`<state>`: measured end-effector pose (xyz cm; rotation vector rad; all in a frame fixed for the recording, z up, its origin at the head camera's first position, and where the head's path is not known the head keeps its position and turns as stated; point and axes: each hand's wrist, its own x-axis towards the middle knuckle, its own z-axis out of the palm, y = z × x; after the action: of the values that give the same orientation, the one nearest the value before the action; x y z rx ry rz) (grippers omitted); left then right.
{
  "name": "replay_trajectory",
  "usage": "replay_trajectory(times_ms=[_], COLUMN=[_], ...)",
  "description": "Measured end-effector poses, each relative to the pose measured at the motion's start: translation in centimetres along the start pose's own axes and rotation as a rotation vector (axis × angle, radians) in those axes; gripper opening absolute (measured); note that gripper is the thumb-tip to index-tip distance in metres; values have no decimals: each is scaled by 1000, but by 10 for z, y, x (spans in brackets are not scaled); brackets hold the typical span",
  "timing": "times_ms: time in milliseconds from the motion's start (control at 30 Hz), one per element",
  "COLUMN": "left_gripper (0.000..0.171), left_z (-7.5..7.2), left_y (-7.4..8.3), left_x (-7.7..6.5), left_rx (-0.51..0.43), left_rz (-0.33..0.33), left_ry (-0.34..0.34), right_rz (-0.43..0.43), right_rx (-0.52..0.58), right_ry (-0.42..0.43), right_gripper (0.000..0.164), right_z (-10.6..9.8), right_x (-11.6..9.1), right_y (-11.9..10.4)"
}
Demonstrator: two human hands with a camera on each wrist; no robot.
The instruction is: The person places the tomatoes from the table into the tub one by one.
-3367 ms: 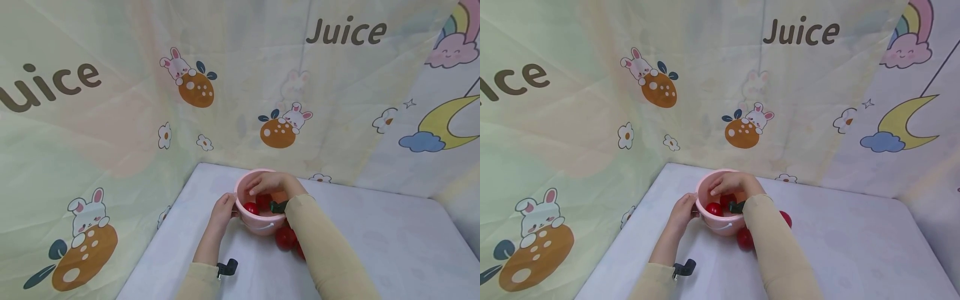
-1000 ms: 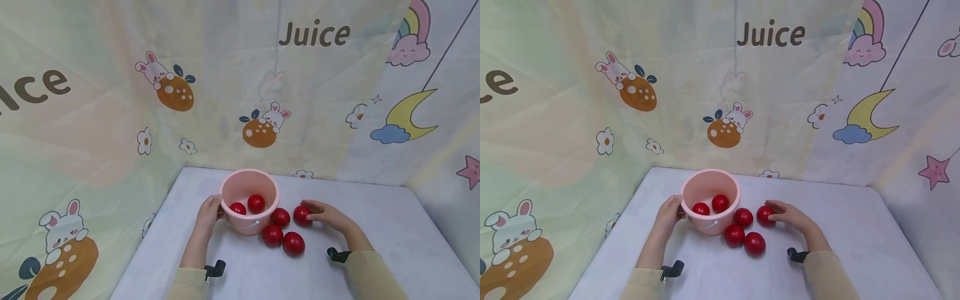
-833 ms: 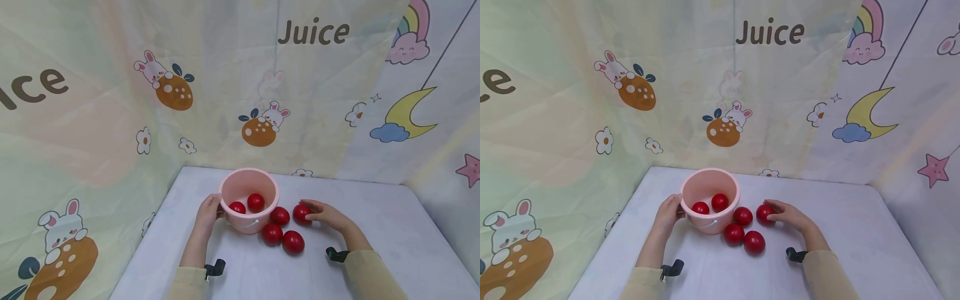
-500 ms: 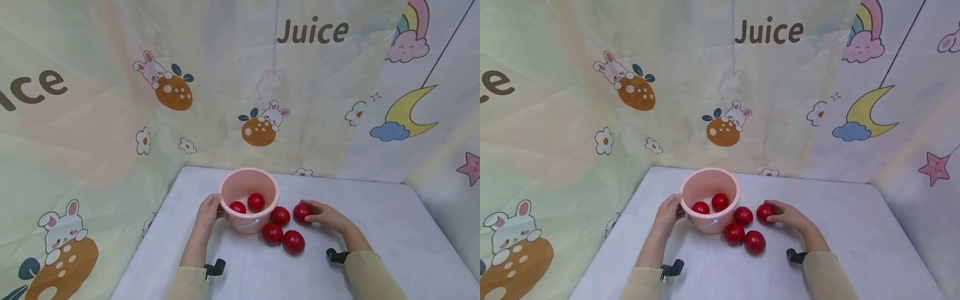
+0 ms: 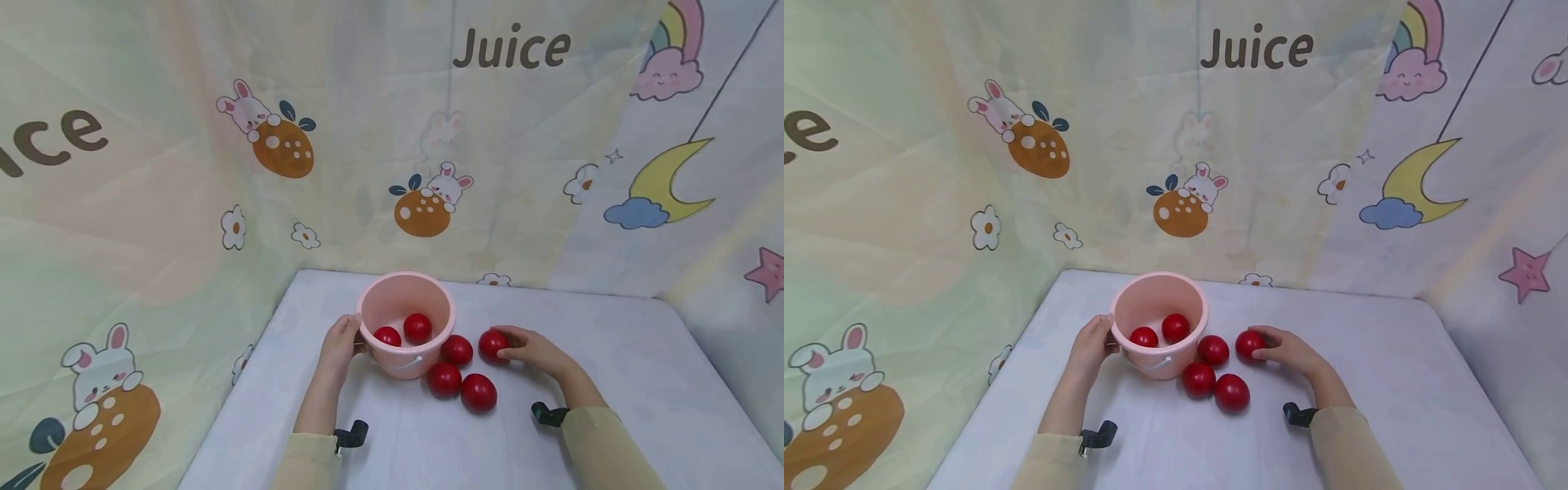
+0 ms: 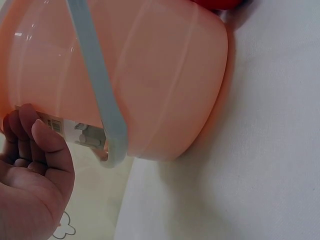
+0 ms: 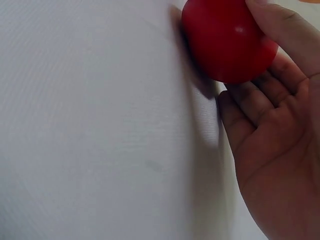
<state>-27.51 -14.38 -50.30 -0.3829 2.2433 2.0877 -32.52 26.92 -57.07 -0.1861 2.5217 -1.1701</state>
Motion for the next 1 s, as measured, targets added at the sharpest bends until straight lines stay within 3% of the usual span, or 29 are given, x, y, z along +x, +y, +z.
replay_trajectory(times_ms=[367,767,1000], left_gripper=[53,55,55], left_z=[-1,0,0], left_y=[0,1,-1], left_x=[0,0,-1], left_rx=[1,11,9], left_rz=[6,27,35], left_ry=[-3,-2,1], right_rz=[-21,-167,-188], right_rx=[-22,7,-24], right_ry=[13,-5,-14], right_gripper=[69,68,69], right_z=[-23,-90,-112], right_x=[-1,-3,-4], right_y=[-22,-92,-131])
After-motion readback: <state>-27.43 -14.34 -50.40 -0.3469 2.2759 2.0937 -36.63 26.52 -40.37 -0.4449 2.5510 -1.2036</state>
